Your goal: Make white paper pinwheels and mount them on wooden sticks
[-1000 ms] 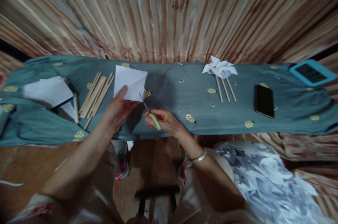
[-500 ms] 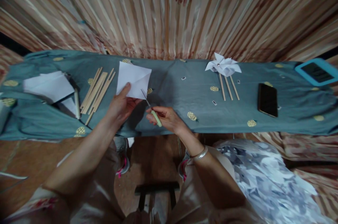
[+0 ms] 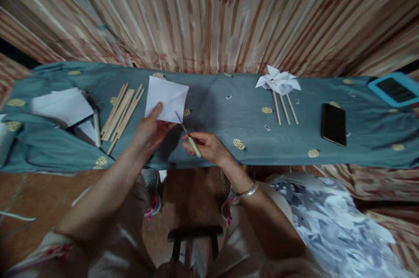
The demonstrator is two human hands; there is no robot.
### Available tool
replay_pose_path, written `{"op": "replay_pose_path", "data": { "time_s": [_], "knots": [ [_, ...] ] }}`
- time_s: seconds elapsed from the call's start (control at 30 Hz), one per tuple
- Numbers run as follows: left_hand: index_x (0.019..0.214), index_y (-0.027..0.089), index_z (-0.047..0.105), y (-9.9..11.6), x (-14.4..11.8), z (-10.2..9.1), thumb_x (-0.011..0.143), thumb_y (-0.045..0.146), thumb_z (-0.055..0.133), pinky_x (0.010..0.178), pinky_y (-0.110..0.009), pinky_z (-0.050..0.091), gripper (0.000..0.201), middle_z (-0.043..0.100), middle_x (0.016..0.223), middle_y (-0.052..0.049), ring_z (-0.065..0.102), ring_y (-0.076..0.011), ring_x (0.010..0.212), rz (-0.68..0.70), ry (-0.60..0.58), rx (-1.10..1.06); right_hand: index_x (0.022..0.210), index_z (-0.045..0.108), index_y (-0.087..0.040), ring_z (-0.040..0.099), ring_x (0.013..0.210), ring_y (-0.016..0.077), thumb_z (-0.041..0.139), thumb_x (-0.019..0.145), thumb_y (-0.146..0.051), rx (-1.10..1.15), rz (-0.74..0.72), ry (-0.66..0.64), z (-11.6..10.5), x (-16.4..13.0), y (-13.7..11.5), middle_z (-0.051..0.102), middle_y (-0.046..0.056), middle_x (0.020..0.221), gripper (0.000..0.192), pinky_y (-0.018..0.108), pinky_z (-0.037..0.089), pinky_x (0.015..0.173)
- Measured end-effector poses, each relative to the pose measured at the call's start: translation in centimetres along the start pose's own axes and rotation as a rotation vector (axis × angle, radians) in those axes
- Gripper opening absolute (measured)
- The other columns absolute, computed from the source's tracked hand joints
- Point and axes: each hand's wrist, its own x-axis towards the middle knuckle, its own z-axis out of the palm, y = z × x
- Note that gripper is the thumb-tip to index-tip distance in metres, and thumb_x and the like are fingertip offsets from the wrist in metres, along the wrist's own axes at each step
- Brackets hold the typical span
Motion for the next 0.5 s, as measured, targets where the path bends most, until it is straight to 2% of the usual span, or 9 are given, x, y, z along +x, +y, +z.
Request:
{"op": "replay_pose_path", "data": {
  "time_s": [0.5],
  "knots": [
    [0.09, 0.019, 0.066, 0.09, -0.1, 0.34, 0.087, 0.017, 0.066, 0.068, -0.023, 0.058, 0.004, 0.075, 0.08, 0.001, 0.07, -0.0112, 0.067, 0.007, 0.022, -0.024, 0.088, 0.075, -0.016, 0.059, 0.053, 0.0071, 0.091, 0.052, -0.043, 0.019, 0.013, 0.028, -0.19, 0.22, 0.47, 0.065, -0.004, 0.059, 0.048, 0.021, 0.047, 0.053]
  ]
}}
